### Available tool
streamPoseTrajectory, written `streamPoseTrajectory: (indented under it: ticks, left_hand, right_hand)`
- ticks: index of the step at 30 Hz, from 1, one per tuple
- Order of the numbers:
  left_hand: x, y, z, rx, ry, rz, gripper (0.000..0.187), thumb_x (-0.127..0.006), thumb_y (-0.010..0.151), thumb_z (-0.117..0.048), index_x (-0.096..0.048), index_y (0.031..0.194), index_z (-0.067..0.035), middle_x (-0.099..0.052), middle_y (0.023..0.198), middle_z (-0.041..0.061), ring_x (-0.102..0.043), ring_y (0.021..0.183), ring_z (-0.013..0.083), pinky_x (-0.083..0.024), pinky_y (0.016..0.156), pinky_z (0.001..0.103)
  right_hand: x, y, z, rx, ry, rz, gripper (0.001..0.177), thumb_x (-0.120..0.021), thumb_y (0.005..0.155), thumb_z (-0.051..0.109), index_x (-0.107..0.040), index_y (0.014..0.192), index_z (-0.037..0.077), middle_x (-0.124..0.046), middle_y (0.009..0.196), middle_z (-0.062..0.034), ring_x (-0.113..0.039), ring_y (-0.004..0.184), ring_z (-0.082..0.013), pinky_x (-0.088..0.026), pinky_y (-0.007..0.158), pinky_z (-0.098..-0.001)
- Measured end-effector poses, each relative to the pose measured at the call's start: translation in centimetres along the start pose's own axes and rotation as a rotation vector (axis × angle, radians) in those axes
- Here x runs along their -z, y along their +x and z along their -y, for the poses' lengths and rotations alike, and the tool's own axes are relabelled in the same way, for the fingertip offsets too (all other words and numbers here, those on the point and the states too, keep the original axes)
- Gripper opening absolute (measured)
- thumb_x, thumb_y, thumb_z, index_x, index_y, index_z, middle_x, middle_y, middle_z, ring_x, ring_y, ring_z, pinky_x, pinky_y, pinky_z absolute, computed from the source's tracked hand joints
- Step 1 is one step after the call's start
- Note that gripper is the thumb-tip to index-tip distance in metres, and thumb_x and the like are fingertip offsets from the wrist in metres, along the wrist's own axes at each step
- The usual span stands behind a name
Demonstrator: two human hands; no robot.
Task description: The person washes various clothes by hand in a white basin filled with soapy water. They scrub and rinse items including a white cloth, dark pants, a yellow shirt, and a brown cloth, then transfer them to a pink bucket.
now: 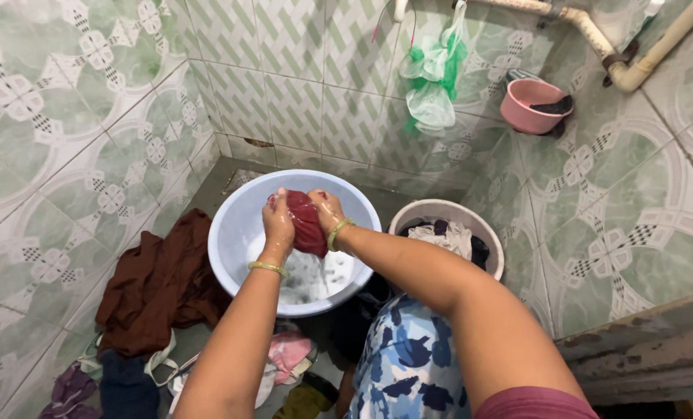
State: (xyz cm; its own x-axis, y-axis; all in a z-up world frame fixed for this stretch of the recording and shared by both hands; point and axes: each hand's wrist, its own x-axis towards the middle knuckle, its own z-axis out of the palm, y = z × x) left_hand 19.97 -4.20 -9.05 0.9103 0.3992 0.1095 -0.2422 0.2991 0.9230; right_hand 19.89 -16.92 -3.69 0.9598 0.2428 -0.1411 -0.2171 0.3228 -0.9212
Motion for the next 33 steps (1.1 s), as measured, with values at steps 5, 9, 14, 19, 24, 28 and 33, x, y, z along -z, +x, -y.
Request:
streamPoseTrajectory:
  ticks: [5,9,14,19,24,28,33]
  left_hand:
    - [-0.1,1.0,1.6,0.170,-0.142,-0.041,0.036,-0.058,0.102,-0.037,-0.068,0.100,-0.002,-0.070,0.094,0.004,-0.065,0.083,0.0158,-0.055,0.079,0.033]
    - [-2.4,-0.2,0.4,0.012,-0.166,0.098,0.040,-0.061,0.104,-0.039,-0.064,0.125,-0.005,-0.060,0.126,0.007,-0.056,0.115,0.0161,-0.047,0.098,0.029]
    - [-1.1,-0.3,-1.6,0.165,0.175,0.226,0.049,-0.057,0.094,-0.044,-0.055,0.139,-0.024,-0.034,0.141,0.005,-0.046,0.126,0.0218,-0.053,0.091,0.040]
    - [9.7,-0.9,6.2,-0.305,0.653,0.210,0.036,-0.075,0.090,-0.017,-0.068,0.124,-0.007,-0.044,0.136,0.020,-0.051,0.125,0.0341,-0.053,0.100,0.040]
    - [15.6,-4.9,5.9,-0.141,0.938,0.148,0.023,-0.070,0.092,-0.016,-0.071,0.113,-0.009,-0.056,0.128,0.016,-0.068,0.105,0.0312,-0.054,0.090,0.042]
    - [13.1,-7.3,1.7,-0.145,0.983,0.128,0.015,-0.066,0.092,-0.016,-0.074,0.104,-0.015,-0.063,0.126,0.004,-0.072,0.103,0.0233,-0.056,0.083,0.042]
    - [12.2,-7.9,1.6,-0.207,1.034,0.061,0.009,-0.070,0.087,-0.019,-0.074,0.094,-0.017,-0.068,0.117,0.004,-0.072,0.093,0.0274,-0.057,0.078,0.044]
  right_hand:
    - [3.3,4.2,-3.5,0.162,-0.175,0.074,0.025,-0.061,0.095,0.027,-0.058,0.079,0.008,-0.056,0.078,-0.0013,-0.055,0.071,-0.0136,-0.050,0.063,-0.0331]
    - [6.3,7.7,-2.6,0.236,-0.253,0.009,0.020,-0.064,0.091,0.027,-0.066,0.083,0.009,-0.062,0.080,0.0033,-0.056,0.074,-0.0092,-0.049,0.068,-0.0284]
    - [15.0,8.4,5.2,0.494,-0.467,-0.130,0.024,-0.073,0.096,0.024,-0.069,0.086,0.003,-0.060,0.081,0.0012,-0.051,0.075,-0.0111,-0.043,0.067,-0.0287]
    - [25.6,0.7,13.7,0.706,-0.687,-0.308,0.022,-0.067,0.094,0.027,-0.072,0.091,0.006,-0.068,0.086,0.0056,-0.060,0.082,-0.0059,-0.049,0.077,-0.0237]
    - [33.2,-7.8,6.2,0.273,-1.302,-0.102,0.054,-0.069,0.087,0.049,-0.066,0.120,0.007,-0.075,0.113,-0.0166,-0.073,0.104,-0.0309,-0.056,0.096,-0.0390]
    - [35.9,-11.3,1.1,0.195,-1.529,-0.221,0.079,-0.064,0.092,0.053,-0.040,0.156,0.013,-0.034,0.160,-0.0240,-0.030,0.149,-0.0406,-0.025,0.120,-0.0456]
    - [35.1,-10.1,2.8,-0.069,-1.649,-0.201,0.089,-0.064,0.087,0.063,-0.036,0.156,0.015,-0.043,0.156,-0.0236,-0.041,0.144,-0.0394,-0.033,0.119,-0.0438]
